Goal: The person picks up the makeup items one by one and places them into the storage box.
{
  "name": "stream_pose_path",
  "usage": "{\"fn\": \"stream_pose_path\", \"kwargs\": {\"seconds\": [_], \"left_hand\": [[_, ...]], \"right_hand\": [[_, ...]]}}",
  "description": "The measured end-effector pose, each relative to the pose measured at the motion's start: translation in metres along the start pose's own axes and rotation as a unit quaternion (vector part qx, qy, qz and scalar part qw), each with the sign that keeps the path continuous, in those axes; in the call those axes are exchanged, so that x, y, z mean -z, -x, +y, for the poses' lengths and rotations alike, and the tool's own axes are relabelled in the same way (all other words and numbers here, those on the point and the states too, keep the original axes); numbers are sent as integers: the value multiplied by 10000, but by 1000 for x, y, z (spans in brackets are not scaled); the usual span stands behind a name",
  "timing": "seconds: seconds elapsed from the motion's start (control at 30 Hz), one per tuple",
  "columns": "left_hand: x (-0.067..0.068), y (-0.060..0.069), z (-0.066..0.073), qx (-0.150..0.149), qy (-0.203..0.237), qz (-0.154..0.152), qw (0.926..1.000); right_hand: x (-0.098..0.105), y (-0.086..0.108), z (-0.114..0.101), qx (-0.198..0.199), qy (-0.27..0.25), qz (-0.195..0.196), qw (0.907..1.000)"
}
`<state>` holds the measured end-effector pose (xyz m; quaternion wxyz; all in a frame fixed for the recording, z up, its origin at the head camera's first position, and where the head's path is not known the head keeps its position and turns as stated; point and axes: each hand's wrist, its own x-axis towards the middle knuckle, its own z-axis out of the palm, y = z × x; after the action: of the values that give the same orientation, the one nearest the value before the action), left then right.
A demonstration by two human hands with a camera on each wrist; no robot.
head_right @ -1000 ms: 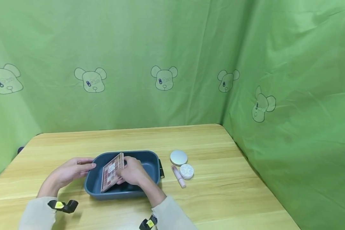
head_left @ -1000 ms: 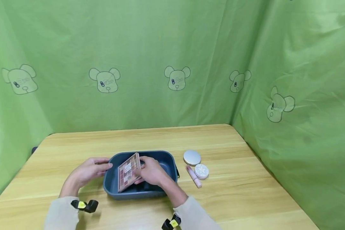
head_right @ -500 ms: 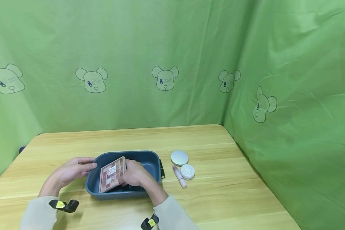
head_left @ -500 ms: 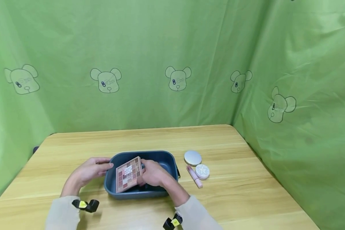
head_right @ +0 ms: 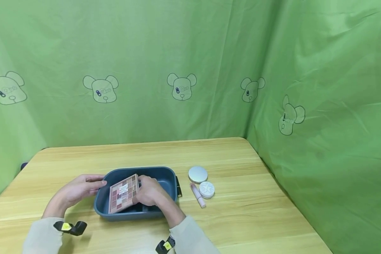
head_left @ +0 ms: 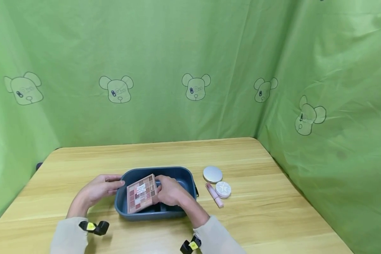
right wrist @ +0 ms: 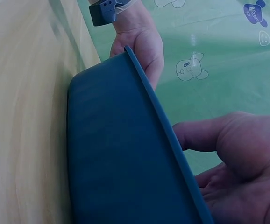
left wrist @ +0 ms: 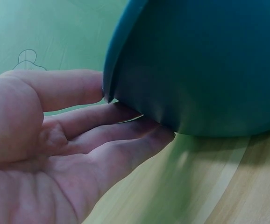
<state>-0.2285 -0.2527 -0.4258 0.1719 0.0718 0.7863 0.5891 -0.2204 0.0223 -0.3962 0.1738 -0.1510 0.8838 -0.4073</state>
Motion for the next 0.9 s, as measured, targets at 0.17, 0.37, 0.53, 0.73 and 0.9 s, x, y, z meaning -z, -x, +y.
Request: {"fn": "stream_pose_path", "kwargs": {"seconds": [0.17,0.37,0.53,0.73,0.9], "left_hand": [[1,1,-1,-29,-11,-60,10000],[1,0,-1,-43,-2,-91,9999],[2,0,-1,-43,23,-58,10000],[2,-1,-1,-125,68,-139,9998],[2,-2,-1,-107,137,-109,9998]], "right_hand": [[1,0,1,45,97,-40,9999],[2,1,1,92,213,-36,9997],[3,0,1,81,260,-82,9996],[3,1,2,14,300,-114,9995],[3,2,3,-45,317,-115,9994]]}}
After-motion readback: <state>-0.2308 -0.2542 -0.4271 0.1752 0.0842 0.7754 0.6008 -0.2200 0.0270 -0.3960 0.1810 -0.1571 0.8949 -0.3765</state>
